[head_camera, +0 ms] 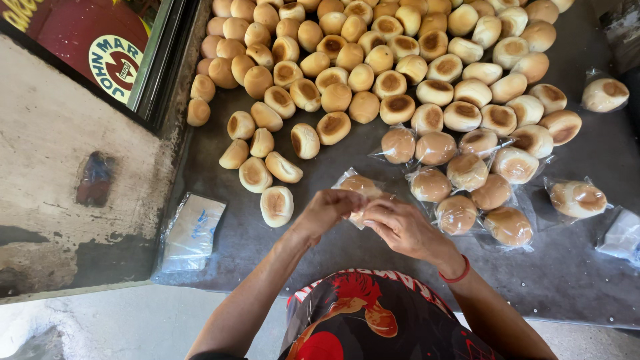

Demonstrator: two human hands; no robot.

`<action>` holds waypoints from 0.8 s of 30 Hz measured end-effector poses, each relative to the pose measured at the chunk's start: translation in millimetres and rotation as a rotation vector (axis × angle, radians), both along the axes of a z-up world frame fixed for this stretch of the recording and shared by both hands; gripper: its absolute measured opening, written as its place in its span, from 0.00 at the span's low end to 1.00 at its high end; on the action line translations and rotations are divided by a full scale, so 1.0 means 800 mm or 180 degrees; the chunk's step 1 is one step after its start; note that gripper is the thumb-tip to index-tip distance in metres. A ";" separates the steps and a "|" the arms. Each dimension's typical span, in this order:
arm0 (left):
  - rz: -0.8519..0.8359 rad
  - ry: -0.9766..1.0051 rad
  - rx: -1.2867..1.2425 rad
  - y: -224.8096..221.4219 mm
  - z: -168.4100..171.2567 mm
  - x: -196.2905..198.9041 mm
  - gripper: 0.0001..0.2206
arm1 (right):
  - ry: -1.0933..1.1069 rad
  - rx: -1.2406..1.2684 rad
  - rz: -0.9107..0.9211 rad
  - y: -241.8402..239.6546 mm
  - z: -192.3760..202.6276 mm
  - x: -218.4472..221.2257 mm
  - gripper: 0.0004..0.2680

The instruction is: The person puts individual bread rolls into plastic bags by hand and seals each bag by twisting the top.

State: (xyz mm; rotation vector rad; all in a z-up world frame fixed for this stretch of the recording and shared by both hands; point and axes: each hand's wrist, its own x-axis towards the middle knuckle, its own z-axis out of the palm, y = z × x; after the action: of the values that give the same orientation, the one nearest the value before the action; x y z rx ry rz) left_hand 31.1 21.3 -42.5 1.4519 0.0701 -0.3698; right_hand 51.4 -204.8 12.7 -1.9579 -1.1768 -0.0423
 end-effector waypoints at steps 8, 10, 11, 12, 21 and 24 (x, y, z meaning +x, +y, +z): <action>-0.0592 -0.0709 0.0865 -0.023 0.074 -0.032 0.07 | 0.1834 0.0911 -0.0284 -0.001 -0.037 0.021 0.03; 0.0063 -0.2015 0.2813 -0.037 0.092 -0.037 0.10 | 0.2242 0.1212 -0.0318 -0.001 -0.056 0.027 0.03; 0.0062 -0.2017 0.2813 -0.040 0.098 -0.036 0.10 | 0.2647 0.1528 -0.0366 0.000 -0.066 0.031 0.03; 0.0427 -0.2750 0.3109 -0.042 0.101 -0.035 0.10 | 0.2646 0.1529 -0.0367 -0.003 -0.074 0.037 0.03; 0.0963 -0.2812 0.2841 -0.039 0.103 -0.022 0.09 | 0.2366 0.1583 -0.0140 0.003 -0.053 0.039 0.06; 0.0830 -0.1757 0.1559 -0.036 0.098 -0.021 0.08 | 0.0568 0.0951 -0.0066 0.013 -0.027 0.033 0.09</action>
State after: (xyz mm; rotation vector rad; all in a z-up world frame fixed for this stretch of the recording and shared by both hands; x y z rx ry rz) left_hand 14.5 -7.6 36.1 1.9556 -0.1027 0.2905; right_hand 77.5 -194.3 -8.8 -1.6744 -0.9732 -0.0500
